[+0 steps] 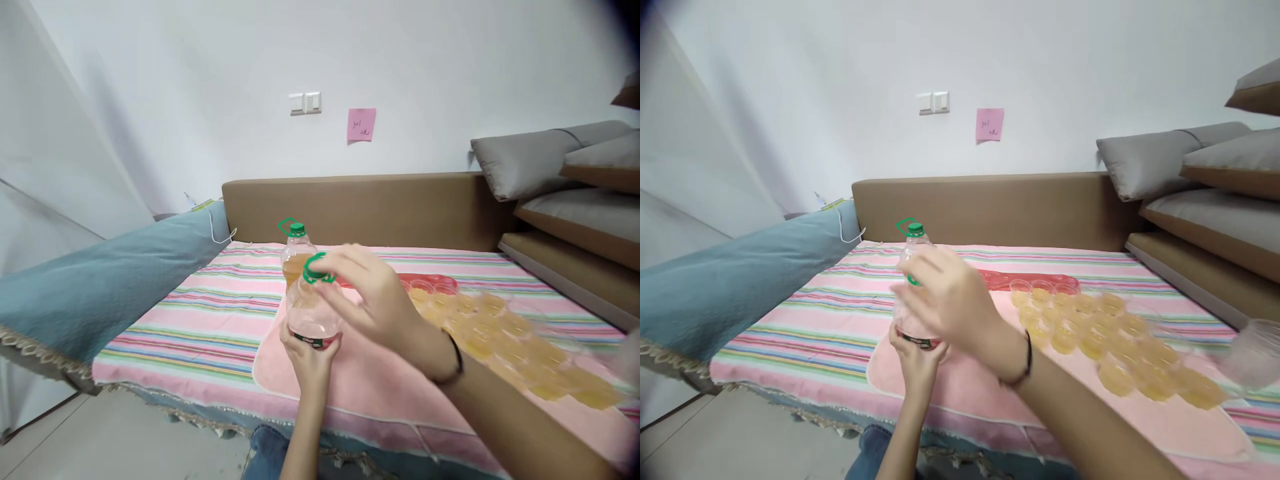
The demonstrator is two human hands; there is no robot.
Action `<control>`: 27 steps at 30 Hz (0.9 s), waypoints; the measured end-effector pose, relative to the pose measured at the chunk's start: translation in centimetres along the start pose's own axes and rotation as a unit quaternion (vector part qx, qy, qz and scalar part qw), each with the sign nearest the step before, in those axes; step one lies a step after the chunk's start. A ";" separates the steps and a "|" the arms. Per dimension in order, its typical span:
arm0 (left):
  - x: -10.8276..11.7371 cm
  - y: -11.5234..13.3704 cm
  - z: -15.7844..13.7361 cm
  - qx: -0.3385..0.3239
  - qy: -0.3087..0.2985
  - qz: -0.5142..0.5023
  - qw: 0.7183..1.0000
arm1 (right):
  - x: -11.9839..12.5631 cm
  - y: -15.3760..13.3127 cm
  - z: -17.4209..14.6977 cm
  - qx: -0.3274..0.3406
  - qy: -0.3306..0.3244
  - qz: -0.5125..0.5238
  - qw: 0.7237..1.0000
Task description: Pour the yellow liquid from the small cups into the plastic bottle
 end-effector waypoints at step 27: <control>0.8 0.2 1.0 0.071 -0.114 -0.048 0.990 | -5.1 5.0 4.3 0.278 -0.195 0.025 0.940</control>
Point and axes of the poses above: each hand's wrist, its own z-axis towards the middle knuckle, its own x-axis out of the back of the hand, y = z × x, the point moved 6 cm from there along z, towards the middle knuckle, and after that the axes turned 9 degrees about -z, right-handed, at the moved point
